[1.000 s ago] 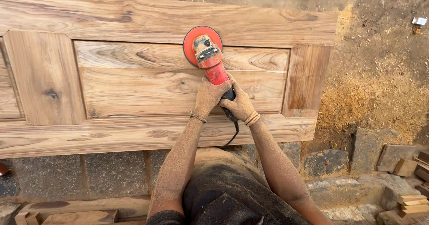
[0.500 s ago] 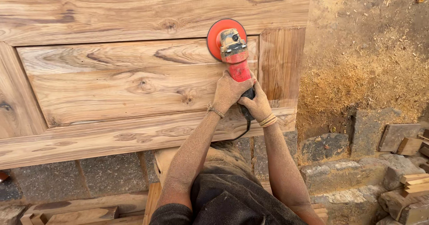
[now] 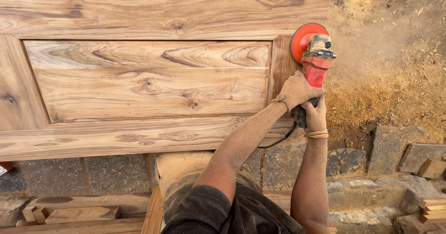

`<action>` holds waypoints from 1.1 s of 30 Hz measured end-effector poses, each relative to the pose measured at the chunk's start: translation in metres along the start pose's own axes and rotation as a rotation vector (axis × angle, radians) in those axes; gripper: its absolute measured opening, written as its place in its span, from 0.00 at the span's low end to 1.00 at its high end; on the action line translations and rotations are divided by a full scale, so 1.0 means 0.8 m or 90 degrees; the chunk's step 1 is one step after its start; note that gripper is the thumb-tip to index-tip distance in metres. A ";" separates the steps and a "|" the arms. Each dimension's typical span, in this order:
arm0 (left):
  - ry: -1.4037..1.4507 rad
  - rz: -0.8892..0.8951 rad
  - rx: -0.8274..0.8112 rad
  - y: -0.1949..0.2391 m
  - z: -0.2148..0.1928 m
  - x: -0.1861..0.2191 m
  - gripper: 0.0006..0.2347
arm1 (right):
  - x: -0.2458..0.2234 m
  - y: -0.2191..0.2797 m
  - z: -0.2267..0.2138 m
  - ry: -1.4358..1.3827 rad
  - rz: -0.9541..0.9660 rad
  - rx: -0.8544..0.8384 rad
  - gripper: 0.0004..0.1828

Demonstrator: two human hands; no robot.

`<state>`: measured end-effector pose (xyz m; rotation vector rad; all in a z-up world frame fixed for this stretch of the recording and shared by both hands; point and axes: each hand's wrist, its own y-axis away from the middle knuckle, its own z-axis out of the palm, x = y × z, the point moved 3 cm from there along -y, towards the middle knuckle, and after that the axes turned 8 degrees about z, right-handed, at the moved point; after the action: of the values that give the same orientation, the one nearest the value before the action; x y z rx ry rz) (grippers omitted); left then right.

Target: The person uses a handheld electric sander to smooth the surface of a large wooden door panel. They move the sander systematically across the flat surfaces and along the raised frame edges.

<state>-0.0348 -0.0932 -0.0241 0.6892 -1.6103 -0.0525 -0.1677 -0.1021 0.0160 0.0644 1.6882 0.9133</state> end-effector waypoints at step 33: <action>0.087 -0.086 0.517 0.348 -0.760 -0.343 0.36 | 0.088 0.117 0.832 0.479 -0.178 -0.398 0.46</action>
<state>0.4118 0.4750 -0.0425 1.3872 -1.4247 0.5657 0.3338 0.3497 -0.0109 -1.0193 1.9161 1.2981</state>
